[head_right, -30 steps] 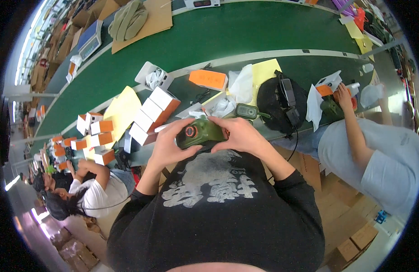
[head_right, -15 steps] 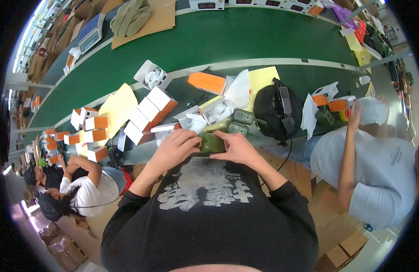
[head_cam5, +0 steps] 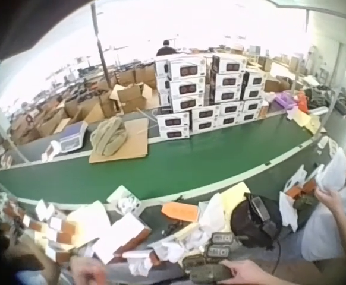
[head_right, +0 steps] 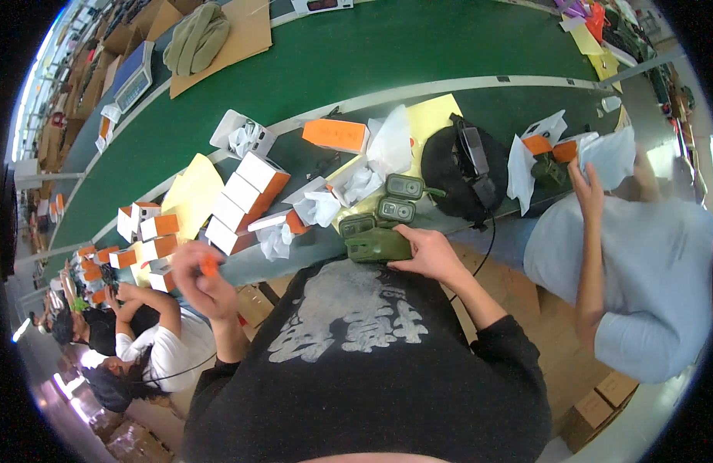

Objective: Packing electronic devices and accessories into cardboard boxes on an assembly line.

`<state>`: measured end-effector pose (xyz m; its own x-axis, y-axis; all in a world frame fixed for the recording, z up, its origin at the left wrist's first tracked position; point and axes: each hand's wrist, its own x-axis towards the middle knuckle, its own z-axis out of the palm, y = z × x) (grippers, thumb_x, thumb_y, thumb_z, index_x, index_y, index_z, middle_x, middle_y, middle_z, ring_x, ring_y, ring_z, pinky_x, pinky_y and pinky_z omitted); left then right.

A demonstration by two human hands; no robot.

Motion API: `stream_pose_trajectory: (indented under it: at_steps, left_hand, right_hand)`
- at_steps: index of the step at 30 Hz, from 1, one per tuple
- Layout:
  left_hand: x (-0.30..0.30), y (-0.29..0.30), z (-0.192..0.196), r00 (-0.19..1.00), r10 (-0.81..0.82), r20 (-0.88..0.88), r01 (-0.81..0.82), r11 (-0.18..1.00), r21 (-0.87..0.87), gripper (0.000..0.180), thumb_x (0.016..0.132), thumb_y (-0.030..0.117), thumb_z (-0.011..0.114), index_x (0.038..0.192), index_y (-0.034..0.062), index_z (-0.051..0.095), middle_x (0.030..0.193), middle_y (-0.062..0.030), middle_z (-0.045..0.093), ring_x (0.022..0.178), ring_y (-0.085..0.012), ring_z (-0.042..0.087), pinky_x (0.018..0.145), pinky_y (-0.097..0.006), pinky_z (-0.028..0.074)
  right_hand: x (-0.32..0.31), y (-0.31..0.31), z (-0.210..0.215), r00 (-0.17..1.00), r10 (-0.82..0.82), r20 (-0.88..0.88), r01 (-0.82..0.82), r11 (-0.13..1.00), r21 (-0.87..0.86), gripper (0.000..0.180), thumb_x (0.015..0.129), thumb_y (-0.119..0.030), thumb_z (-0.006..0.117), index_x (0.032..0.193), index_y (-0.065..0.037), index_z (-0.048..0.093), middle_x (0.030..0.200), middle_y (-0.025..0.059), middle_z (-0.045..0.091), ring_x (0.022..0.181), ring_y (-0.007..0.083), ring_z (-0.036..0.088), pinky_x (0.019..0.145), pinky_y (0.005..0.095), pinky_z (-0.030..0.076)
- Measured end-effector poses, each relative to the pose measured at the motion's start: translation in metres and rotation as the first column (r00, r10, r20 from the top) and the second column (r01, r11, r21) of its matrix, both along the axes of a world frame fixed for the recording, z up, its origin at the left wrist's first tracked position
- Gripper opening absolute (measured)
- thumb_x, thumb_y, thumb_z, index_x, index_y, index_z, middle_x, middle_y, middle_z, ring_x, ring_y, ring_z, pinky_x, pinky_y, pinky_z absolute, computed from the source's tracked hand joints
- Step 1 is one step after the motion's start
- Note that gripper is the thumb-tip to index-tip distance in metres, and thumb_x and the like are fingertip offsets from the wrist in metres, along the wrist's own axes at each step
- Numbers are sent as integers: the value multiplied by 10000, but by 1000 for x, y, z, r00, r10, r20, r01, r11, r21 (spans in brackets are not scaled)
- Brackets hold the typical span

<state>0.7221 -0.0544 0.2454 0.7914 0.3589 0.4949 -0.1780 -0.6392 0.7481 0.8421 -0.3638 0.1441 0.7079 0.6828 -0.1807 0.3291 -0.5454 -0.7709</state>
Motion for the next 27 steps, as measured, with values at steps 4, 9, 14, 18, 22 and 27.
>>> stream_pose_trajectory:
  at_steps: [4,9,14,18,22,27]
  left_hand:
    - [-5,-48,-41,752,-538,-382,313,801,-511,120,933,30,517,1046,13,558,1015,-113,618,884,-169,602,741,-304,493]
    - [9,-46,-117,640,-682,-354,52,497,-866,150,908,4,516,1053,11,557,966,-102,620,900,-121,588,751,-289,488]
    - [28,-50,-100,369,-779,-508,389,625,-677,145,955,95,481,1040,2,552,916,-120,597,915,-198,601,811,-320,468]
    - [46,-69,-83,490,-715,-499,477,699,-532,147,954,100,500,1054,7,554,965,-145,595,926,-283,604,820,-347,470]
    - [63,-72,-60,453,-730,-512,533,682,-501,151,946,89,537,1073,12,565,985,-126,609,879,-259,619,780,-324,484]
    - [68,-67,-52,347,-733,-585,453,677,-580,162,954,51,520,1103,6,563,958,-40,588,811,-104,562,740,-259,475]
  right_hand:
    - [26,-16,-6,961,-263,-81,259,965,-48,580,643,-286,860,1107,-17,639,552,43,498,512,75,462,501,253,398]
    - [89,-46,-50,784,-576,234,590,807,11,578,690,-350,834,1147,-43,658,553,53,522,502,81,444,493,256,396]
    - [123,-36,-77,745,-623,237,626,776,75,542,706,-377,820,1093,-31,665,558,64,545,488,126,488,498,281,421]
    - [125,-7,-84,818,-539,201,539,840,61,531,704,-363,823,1076,-27,648,576,79,571,505,136,536,508,288,437]
    - [125,11,-95,852,-469,232,493,868,-55,563,699,-396,802,1093,-41,615,704,163,636,637,290,633,582,379,492]
    - [135,38,-126,905,-383,183,407,906,-115,605,670,-431,797,1114,-62,615,841,219,662,817,406,647,717,462,527]
